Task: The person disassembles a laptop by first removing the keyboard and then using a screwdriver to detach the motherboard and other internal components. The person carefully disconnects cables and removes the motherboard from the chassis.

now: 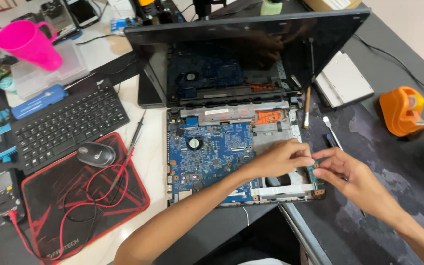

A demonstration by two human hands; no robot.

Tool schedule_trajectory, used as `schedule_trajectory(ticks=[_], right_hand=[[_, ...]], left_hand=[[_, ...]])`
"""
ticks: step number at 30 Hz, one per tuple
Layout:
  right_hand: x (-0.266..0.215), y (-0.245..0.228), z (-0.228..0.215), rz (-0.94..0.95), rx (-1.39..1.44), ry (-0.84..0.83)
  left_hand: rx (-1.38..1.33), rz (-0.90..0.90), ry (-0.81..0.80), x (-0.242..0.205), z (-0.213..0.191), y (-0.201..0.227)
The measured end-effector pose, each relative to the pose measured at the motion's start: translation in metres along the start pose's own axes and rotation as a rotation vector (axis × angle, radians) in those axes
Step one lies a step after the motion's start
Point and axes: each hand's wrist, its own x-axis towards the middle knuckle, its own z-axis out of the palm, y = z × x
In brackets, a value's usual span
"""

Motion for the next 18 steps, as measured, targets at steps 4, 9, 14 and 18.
schedule_trajectory(ticks=[4, 9, 14, 18], right_hand=[[0.003, 0.001, -0.003, 0.100, 0.106, -0.068], [0.006, -0.012, -0.009, 0.147, 0.115, -0.066], [0.007, -0.022, -0.013, 0.097, 0.520, -0.008], [0.021, -0.001, -0.013, 0.034, 0.582, 0.093]], left_hand=[[-0.201, -0.046, -0.028, 0.005, -0.003, -0.005], [-0.171, -0.152, -0.110, 0.003, -0.016, 0.017], [-0.244, -0.065, -0.042, 0.004, -0.010, 0.012], [-0.408, -0.186, -0.100, 0.000, -0.025, 0.033]])
